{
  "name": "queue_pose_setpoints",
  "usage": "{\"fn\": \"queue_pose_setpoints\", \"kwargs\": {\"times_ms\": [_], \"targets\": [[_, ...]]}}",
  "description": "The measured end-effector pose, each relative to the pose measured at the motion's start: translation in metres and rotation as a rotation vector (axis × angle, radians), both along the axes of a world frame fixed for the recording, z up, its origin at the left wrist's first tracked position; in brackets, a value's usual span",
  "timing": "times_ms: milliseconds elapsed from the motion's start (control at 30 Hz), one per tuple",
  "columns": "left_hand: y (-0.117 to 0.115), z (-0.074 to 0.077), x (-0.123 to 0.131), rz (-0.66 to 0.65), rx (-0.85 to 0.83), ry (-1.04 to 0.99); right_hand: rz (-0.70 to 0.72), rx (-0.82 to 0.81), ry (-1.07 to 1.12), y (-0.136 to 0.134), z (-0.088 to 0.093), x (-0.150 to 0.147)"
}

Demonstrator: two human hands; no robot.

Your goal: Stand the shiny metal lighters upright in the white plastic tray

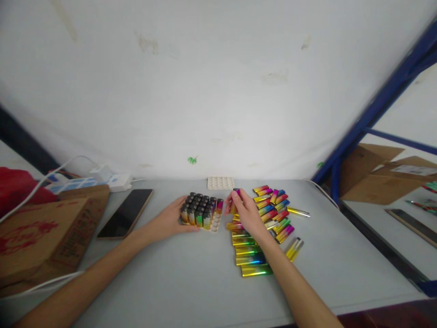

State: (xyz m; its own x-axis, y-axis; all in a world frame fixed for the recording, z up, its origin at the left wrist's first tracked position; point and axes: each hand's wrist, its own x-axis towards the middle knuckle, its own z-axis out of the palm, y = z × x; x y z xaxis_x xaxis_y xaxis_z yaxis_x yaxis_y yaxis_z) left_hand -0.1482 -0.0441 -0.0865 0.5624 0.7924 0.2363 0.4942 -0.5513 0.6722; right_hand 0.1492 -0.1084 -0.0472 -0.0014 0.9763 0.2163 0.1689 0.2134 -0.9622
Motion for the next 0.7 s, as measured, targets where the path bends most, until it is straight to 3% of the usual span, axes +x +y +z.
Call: {"fn": "queue_pose_setpoints", "kwargs": {"times_ms": [167, 400, 700], "targets": [[0.001, -0.001, 0.001, 0.009, -0.001, 0.01, 0.013, -0.075, 0.056, -0.002, -0.005, -0.008], [-0.001, 0.002, 0.002, 0.006, -0.008, 0.012, -0.262, 0.084, -0.278, -0.007, -0.01, -0.014], [-0.003, 0.004, 0.002, -0.002, -0.005, 0.01, -0.266, 0.119, -0.391, -0.015, -0.006, -0.026]]}}
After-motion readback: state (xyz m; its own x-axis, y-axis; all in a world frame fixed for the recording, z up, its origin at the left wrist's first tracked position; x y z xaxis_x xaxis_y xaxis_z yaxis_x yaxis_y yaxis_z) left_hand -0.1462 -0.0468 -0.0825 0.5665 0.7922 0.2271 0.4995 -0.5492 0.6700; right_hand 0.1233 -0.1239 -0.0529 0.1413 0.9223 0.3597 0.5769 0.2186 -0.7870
